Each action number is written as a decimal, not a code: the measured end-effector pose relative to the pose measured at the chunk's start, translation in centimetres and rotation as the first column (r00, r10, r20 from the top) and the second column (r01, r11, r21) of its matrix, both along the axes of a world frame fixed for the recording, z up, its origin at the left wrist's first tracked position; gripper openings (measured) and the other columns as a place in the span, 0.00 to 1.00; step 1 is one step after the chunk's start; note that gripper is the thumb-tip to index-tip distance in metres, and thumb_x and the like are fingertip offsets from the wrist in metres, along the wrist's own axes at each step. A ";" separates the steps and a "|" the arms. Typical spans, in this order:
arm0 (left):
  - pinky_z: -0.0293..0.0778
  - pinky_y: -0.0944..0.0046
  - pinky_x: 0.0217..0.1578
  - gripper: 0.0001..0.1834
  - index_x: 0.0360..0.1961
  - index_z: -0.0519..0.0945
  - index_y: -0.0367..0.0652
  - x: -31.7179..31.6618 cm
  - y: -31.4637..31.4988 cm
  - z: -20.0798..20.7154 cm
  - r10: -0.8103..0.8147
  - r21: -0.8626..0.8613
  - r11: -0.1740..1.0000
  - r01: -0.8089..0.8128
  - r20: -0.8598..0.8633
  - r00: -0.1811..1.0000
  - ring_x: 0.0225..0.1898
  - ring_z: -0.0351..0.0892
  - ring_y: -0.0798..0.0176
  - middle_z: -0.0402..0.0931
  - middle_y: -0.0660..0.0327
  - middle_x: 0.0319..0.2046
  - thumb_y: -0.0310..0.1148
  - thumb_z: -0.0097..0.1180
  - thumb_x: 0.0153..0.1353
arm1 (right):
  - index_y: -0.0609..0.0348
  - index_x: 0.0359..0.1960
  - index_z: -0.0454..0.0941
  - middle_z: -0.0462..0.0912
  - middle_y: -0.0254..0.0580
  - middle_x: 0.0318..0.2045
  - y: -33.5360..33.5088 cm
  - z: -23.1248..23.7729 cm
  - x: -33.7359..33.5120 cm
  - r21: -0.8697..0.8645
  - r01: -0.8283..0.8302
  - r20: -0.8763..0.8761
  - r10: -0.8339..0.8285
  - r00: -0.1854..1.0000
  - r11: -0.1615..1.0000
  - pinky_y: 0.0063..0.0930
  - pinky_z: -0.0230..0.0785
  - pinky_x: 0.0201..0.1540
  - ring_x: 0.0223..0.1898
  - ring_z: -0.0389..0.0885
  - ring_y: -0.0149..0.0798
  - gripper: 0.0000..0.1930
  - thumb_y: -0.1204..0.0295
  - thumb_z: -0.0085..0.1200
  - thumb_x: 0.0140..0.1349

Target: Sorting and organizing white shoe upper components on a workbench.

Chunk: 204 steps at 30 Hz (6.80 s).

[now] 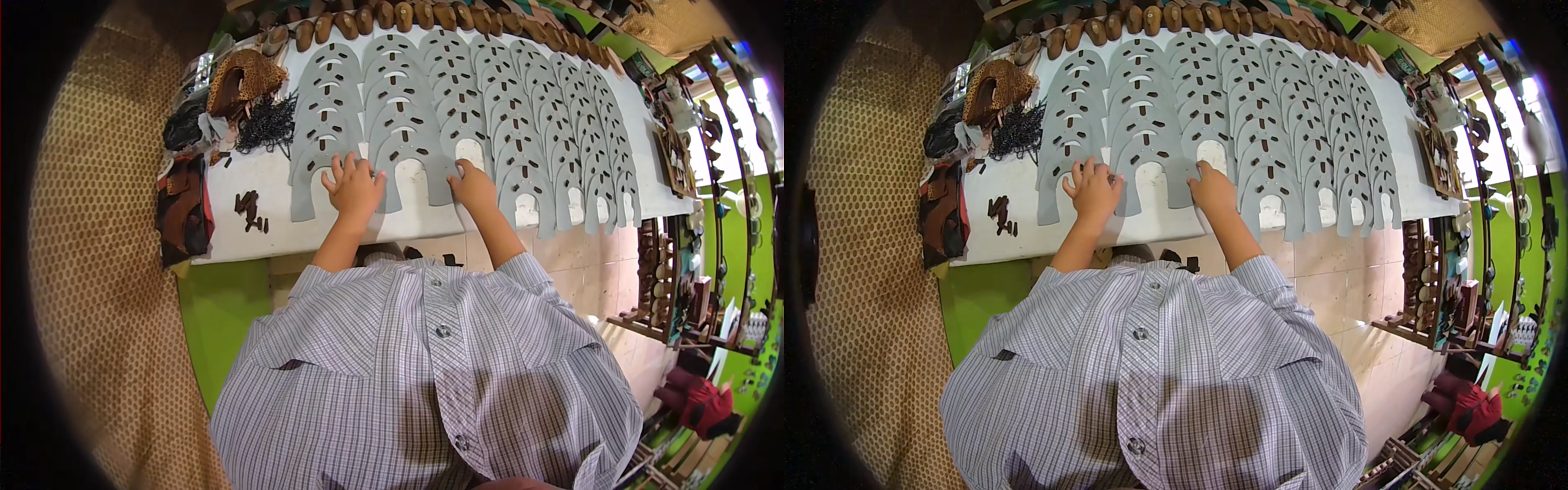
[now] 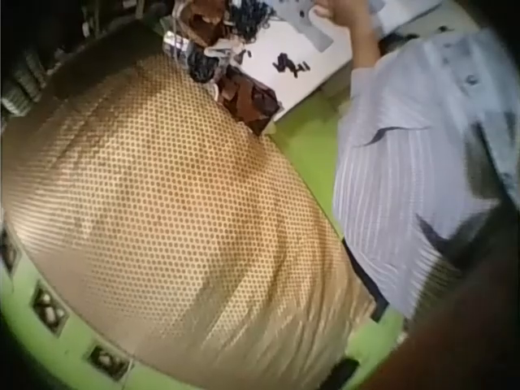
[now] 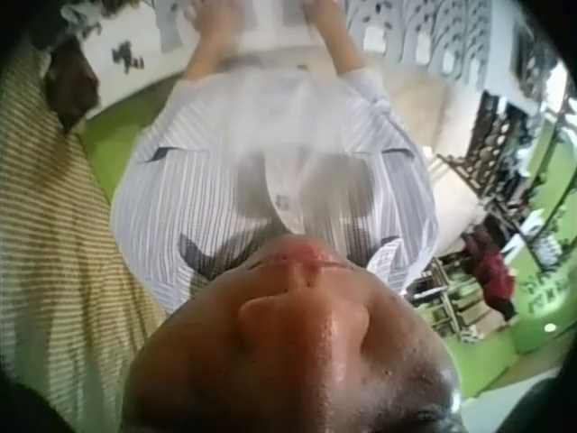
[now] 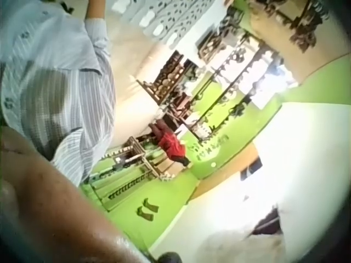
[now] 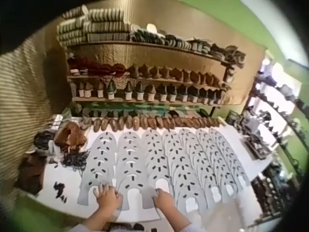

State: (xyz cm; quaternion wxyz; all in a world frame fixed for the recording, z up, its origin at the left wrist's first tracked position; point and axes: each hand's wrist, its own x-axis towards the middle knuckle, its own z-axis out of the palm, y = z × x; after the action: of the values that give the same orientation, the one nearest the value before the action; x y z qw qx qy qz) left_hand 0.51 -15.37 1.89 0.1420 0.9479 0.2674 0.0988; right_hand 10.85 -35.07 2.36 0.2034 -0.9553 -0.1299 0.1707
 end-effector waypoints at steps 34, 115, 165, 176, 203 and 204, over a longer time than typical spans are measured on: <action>0.39 0.34 0.56 0.13 0.36 0.77 0.53 1.5 -7.0 -1.8 -0.566 -0.097 0.804 0.586 0.175 0.805 0.62 0.50 0.48 0.58 0.58 0.58 0.37 0.59 0.47 | 0.54 0.47 0.72 0.78 0.50 0.32 -2.9 -1.0 -2.2 0.032 -0.032 0.186 0.025 0.982 0.999 0.43 0.69 0.36 0.34 0.77 0.53 0.17 0.68 0.51 0.54; 0.35 0.34 0.59 0.16 0.34 0.83 0.46 56.6 -42.5 -1.5 -0.002 -0.176 0.984 -0.016 -0.098 0.995 0.64 0.45 0.51 0.60 0.63 0.59 0.46 0.54 0.52 | 0.62 0.25 0.80 0.79 0.47 0.21 -39.9 -4.4 57.0 0.187 0.033 0.114 -0.055 0.992 0.982 0.33 0.69 0.30 0.23 0.78 0.42 0.18 0.57 0.54 0.50; 0.45 0.43 0.55 0.16 0.31 0.83 0.45 67.4 -51.1 -3.7 -0.270 -0.056 0.957 0.285 0.196 0.943 0.61 0.49 0.48 0.64 0.55 0.55 0.46 0.52 0.54 | 0.49 0.39 0.79 0.78 0.42 0.37 -50.2 -3.5 61.0 0.130 0.208 0.587 -0.244 0.772 0.970 0.42 0.68 0.43 0.42 0.74 0.49 0.14 0.62 0.54 0.52; 0.42 0.40 0.58 0.14 0.37 0.80 0.49 65.8 -45.7 -3.7 -0.425 -0.049 0.901 0.432 0.112 0.898 0.64 0.47 0.46 0.62 0.56 0.58 0.39 0.49 0.51 | 0.53 0.30 0.81 0.79 0.43 0.29 -46.9 -3.0 53.4 0.166 -0.072 0.460 -0.013 0.888 0.983 0.37 0.69 0.37 0.33 0.77 0.47 0.11 0.62 0.59 0.49; 0.52 0.49 0.57 0.10 0.28 0.80 0.47 60.1 -44.1 4.4 -0.215 -0.074 0.930 0.359 0.682 0.699 0.58 0.58 0.48 0.70 0.61 0.51 0.40 0.59 0.50 | 0.57 0.45 0.76 0.78 0.48 0.39 -43.6 1.4 53.5 0.735 -0.154 0.259 -0.062 0.964 0.661 0.28 0.68 0.45 0.41 0.77 0.46 0.21 0.84 0.41 0.49; 0.52 0.49 0.57 0.10 0.28 0.80 0.47 60.5 -44.7 4.9 -0.217 -0.075 0.929 0.362 0.683 0.697 0.58 0.58 0.48 0.70 0.61 0.51 0.40 0.59 0.50 | 0.57 0.44 0.77 0.78 0.48 0.39 -44.6 1.6 54.2 0.723 -0.192 0.327 -0.084 0.941 0.663 0.28 0.68 0.45 0.41 0.77 0.45 0.21 0.85 0.40 0.49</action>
State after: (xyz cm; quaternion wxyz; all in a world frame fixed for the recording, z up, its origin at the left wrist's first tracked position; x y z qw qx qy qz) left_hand 61.03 -60.06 6.84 0.3375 0.8605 0.0546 0.3777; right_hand 65.08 -79.71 3.95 0.5461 -0.7979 -0.2491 -0.0550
